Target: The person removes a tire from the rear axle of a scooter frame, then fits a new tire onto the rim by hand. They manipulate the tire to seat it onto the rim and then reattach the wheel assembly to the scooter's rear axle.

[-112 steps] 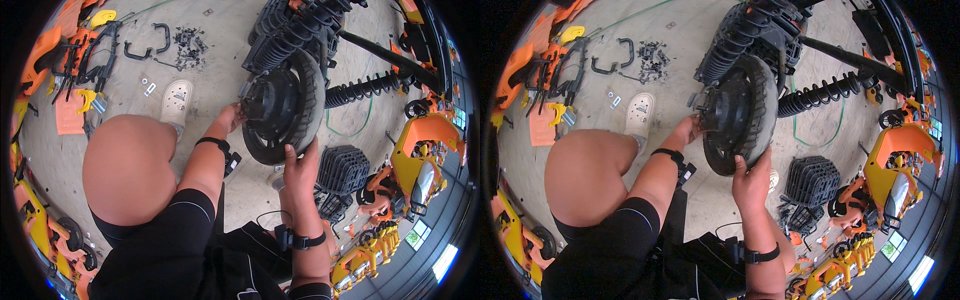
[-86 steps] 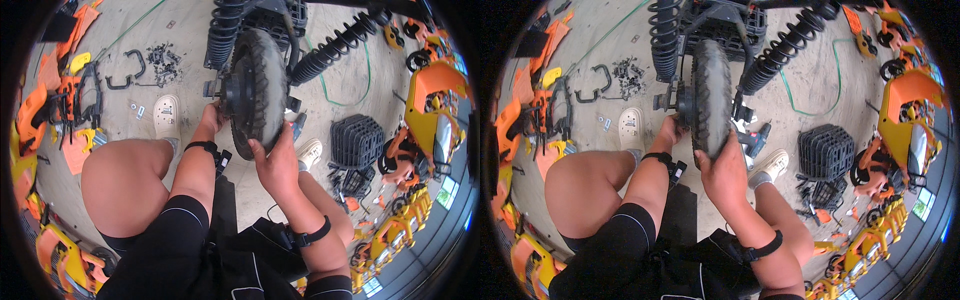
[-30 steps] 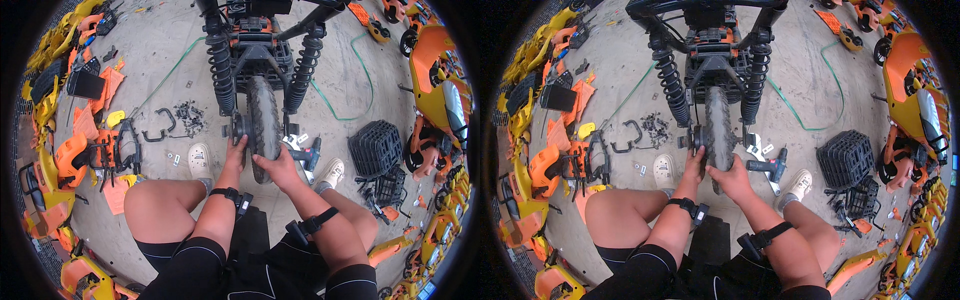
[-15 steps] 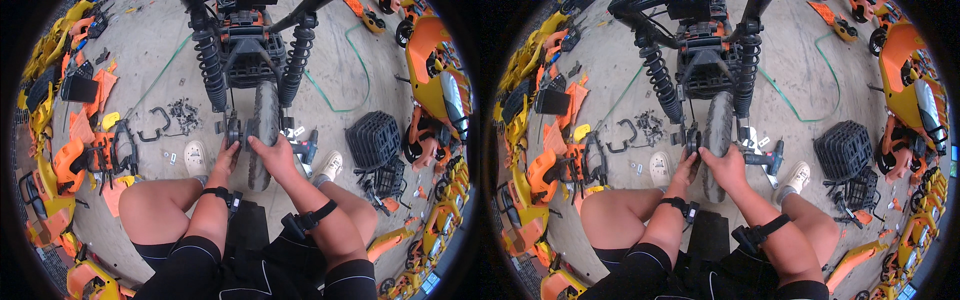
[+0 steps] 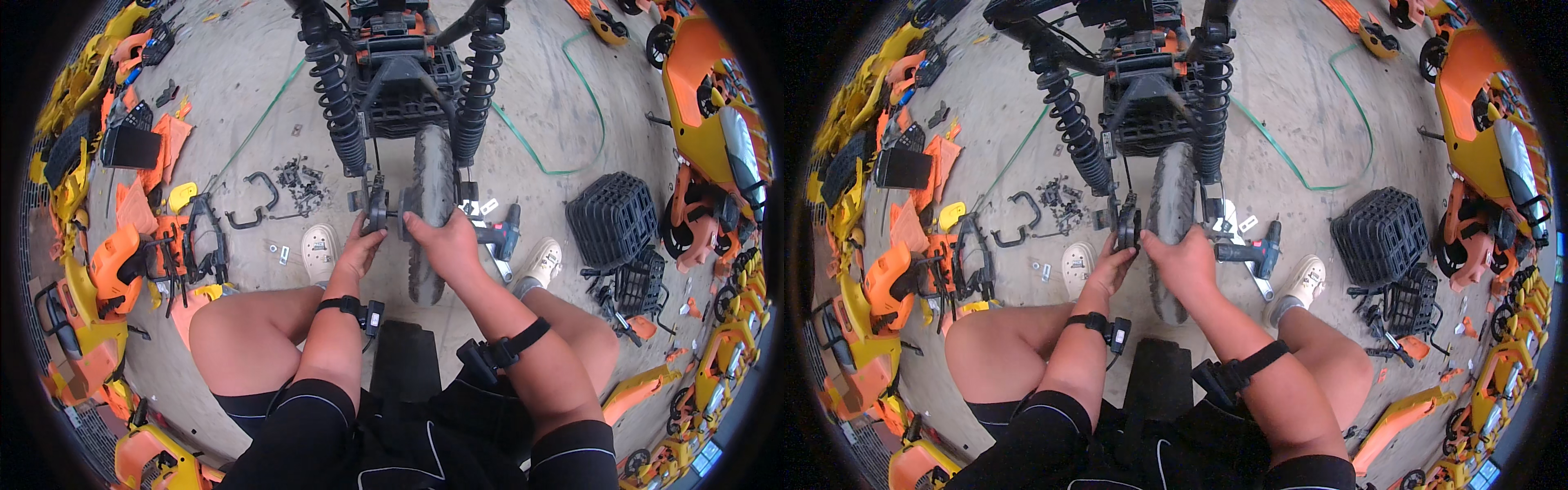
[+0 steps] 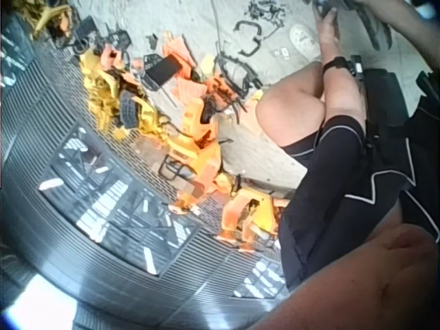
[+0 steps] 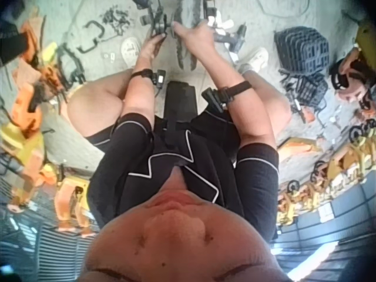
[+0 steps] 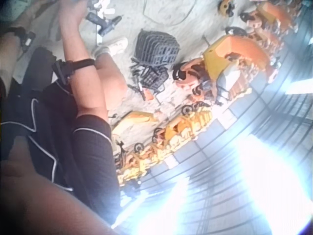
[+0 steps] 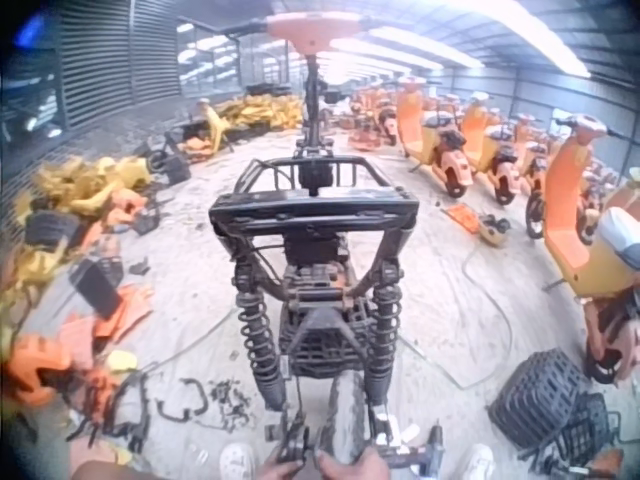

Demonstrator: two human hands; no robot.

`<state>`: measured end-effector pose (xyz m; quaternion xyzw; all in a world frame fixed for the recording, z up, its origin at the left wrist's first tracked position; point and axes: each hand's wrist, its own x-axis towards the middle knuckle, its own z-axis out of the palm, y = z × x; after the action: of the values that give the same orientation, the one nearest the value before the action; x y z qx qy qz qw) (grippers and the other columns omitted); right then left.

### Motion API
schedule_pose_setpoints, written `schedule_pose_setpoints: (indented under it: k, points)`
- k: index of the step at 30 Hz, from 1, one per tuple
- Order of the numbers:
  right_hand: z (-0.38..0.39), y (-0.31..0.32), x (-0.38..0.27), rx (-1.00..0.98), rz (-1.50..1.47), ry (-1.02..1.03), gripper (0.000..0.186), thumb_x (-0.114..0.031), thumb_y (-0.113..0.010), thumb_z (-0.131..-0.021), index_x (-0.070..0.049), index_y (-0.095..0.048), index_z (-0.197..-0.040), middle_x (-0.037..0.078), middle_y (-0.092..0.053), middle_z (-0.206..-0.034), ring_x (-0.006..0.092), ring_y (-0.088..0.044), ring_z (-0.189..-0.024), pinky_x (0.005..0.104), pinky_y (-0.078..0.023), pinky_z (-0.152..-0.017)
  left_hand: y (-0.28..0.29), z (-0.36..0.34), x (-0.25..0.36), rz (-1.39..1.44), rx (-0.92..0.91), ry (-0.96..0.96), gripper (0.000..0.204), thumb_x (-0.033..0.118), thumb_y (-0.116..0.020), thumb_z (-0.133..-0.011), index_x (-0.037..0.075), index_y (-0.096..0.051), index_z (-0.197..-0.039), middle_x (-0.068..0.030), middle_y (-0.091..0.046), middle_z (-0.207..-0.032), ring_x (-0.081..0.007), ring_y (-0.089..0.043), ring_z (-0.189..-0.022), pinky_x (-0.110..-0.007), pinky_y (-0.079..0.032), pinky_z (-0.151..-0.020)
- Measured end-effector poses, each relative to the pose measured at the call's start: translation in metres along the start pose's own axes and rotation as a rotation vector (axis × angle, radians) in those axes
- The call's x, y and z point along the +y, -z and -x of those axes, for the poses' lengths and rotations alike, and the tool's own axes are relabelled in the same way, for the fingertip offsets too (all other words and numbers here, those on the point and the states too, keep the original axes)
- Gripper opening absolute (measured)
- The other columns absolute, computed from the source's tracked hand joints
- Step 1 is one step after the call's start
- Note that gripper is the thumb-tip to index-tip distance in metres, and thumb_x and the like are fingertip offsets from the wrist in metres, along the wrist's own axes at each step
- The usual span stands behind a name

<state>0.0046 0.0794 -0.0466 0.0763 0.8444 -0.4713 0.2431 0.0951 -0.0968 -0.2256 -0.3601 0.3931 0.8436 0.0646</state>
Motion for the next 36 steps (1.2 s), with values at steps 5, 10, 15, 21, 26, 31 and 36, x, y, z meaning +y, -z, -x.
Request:
schedule_pose_setpoints:
  k: [5, 10, 15, 21, 26, 31, 36]
  points:
    - [0.014, -0.002, -0.006, 0.000, 0.013, -0.003, 0.065, -0.037, -0.085, -0.084, 0.013, -0.056, -0.115, 0.020, -0.071, -0.104, 0.0219, -0.069, -0.093, 0.0349, -0.055, -0.082, 0.000, 0.000, 0.002, -0.020, 0.004, -0.008, 0.080, -0.004, -0.068, -0.086, 0.008, -0.029, -0.155, -0.0150, -0.060, -0.127, -0.0262, -0.059, -0.120, -0.039, -0.045, -0.109]
    - [0.019, -0.013, 0.001, -0.026, -0.162, -0.056, 0.065, -0.033, -0.083, -0.086, 0.012, -0.052, -0.121, 0.020, -0.069, -0.112, 0.0222, -0.067, -0.100, 0.0349, -0.054, -0.087, 0.005, -0.006, 0.001, -0.013, -0.009, 0.036, 0.083, -0.005, -0.066, -0.085, 0.010, -0.027, -0.156, -0.0155, -0.060, -0.128, -0.0284, -0.060, -0.119, -0.041, -0.045, -0.108]
    - [0.025, -0.027, -0.001, -0.073, -0.284, -0.144, 0.067, -0.028, -0.081, -0.087, 0.012, -0.045, -0.127, 0.020, -0.065, -0.120, 0.0227, -0.064, -0.108, 0.0347, -0.053, -0.091, 0.017, -0.010, 0.004, 0.012, -0.060, 0.067, 0.096, -0.004, -0.069, -0.084, 0.011, -0.016, -0.162, -0.0164, -0.057, -0.124, -0.0246, -0.061, -0.111, -0.035, -0.050, -0.101]
    - [0.020, -0.008, -0.004, -0.143, -0.009, 0.071, 0.074, -0.036, -0.081, -0.083, 0.016, -0.043, -0.120, 0.036, -0.067, -0.106, 0.0462, -0.068, -0.103, 0.0461, -0.054, -0.089, 0.011, -0.006, 0.006, -0.010, -0.029, 0.068, 0.095, -0.002, -0.071, -0.087, 0.012, -0.015, -0.162, -0.0171, -0.056, -0.129, -0.0253, -0.060, -0.116, -0.035, -0.047, -0.105]
    - [-0.010, 0.008, -0.022, -0.165, 0.177, 0.071, 0.077, -0.040, -0.083, -0.078, 0.016, -0.047, -0.116, 0.037, -0.067, -0.106, 0.0470, -0.068, -0.104, 0.0463, -0.055, -0.088, 0.003, -0.005, -0.005, -0.020, 0.009, -0.020, 0.079, 0.004, -0.071, -0.092, 0.012, -0.029, -0.158, -0.0094, -0.058, -0.131, -0.0220, -0.058, -0.117, -0.037, -0.047, -0.105]
    - [-0.025, 0.007, -0.023, -0.142, 0.031, 0.040, 0.079, -0.041, -0.084, -0.075, 0.015, -0.050, -0.118, 0.035, -0.067, -0.111, 0.0436, -0.068, -0.106, 0.0436, -0.055, -0.090, 0.003, -0.007, -0.008, -0.047, 0.000, -0.037, 0.077, 0.004, -0.072, -0.092, 0.012, -0.031, -0.157, -0.0088, -0.057, -0.134, -0.0226, -0.057, -0.122, -0.037, -0.046, -0.107]
    - [0.002, -0.013, 0.008, -0.046, -0.236, 0.088, 0.086, -0.034, -0.091, -0.076, 0.012, -0.045, -0.132, 0.020, -0.065, -0.119, 0.0242, -0.066, -0.105, 0.0355, -0.054, -0.090, 0.010, -0.013, -0.015, -0.061, -0.002, -0.055, 0.081, 0.006, -0.072, -0.092, 0.010, -0.026, -0.159, -0.0133, -0.053, -0.140, -0.0253, -0.054, -0.127, -0.038, -0.044, -0.109]
